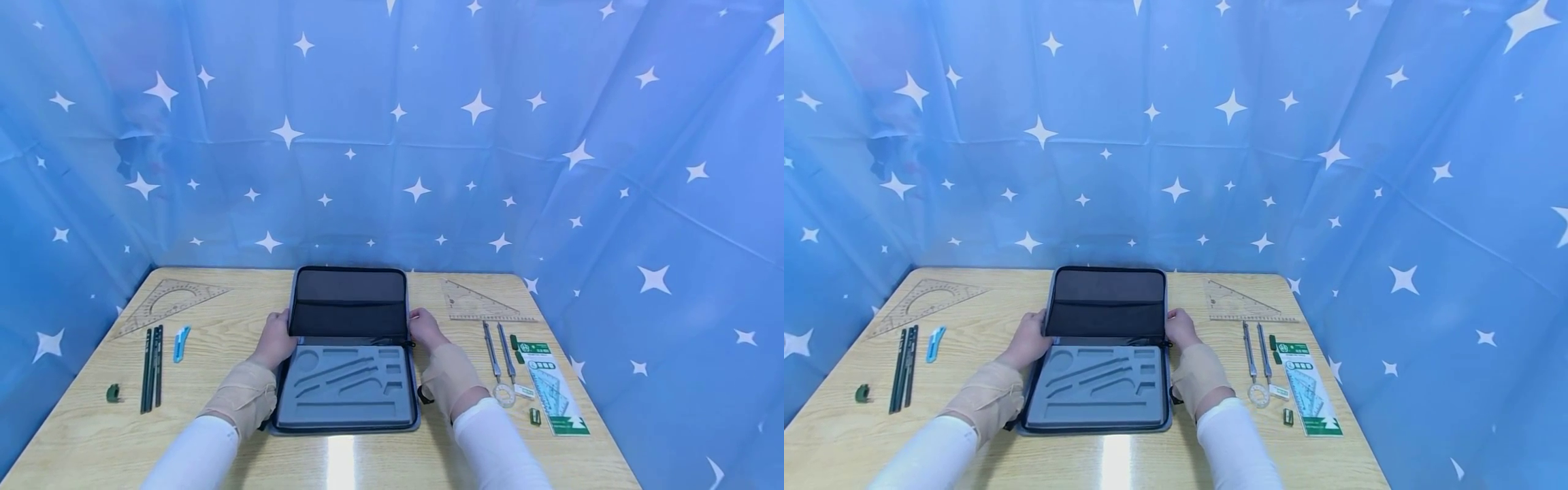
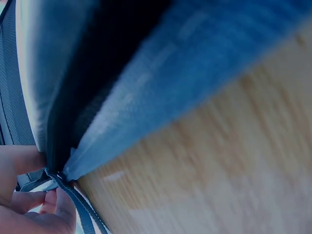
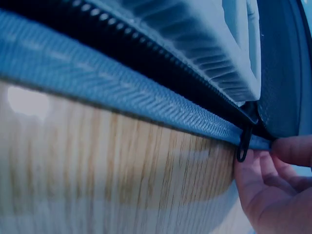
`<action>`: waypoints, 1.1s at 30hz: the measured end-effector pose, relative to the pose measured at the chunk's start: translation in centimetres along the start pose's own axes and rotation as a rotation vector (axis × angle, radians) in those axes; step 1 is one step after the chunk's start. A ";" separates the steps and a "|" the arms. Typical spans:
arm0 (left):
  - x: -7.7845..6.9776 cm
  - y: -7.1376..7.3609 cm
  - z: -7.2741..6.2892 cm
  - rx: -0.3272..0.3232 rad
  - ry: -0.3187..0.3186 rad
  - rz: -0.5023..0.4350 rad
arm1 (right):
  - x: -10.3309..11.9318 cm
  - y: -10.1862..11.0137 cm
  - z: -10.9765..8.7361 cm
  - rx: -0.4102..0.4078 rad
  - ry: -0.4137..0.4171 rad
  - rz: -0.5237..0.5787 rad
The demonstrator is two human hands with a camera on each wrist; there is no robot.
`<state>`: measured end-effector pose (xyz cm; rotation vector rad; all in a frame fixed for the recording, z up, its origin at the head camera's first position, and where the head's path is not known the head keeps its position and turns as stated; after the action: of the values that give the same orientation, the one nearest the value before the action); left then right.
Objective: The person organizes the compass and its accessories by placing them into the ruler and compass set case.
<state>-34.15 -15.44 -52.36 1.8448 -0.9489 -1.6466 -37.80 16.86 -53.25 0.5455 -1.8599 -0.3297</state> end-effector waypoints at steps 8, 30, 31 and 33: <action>0.3 0.1 0.0 -0.011 -0.008 -0.009 | -0.1 -0.1 0.3 0.008 0.000 0.020; 8.9 9.3 -3.6 -0.137 0.411 0.277 | -2.6 -0.1 4.6 -0.032 0.091 0.046; 9.5 9.5 -3.8 -0.133 0.441 0.283 | -2.1 0.0 3.8 -0.036 0.064 0.043; 10.4 9.8 -4.2 -0.124 0.490 0.292 | -0.8 0.3 1.9 -0.045 0.019 0.027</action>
<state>-31.39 -30.07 -51.09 1.8029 -0.8277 -0.9916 -39.42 17.50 -54.39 0.4905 -1.8358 -0.3460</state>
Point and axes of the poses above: each hand's wrist, its own z-axis towards the middle knuckle, its own y-axis out of the back of the hand, x = y × z, the point moved 8 cm from there along z, towards the middle knuckle, and after that the axes turned 10 degrees about x, right-handed, at the moved point
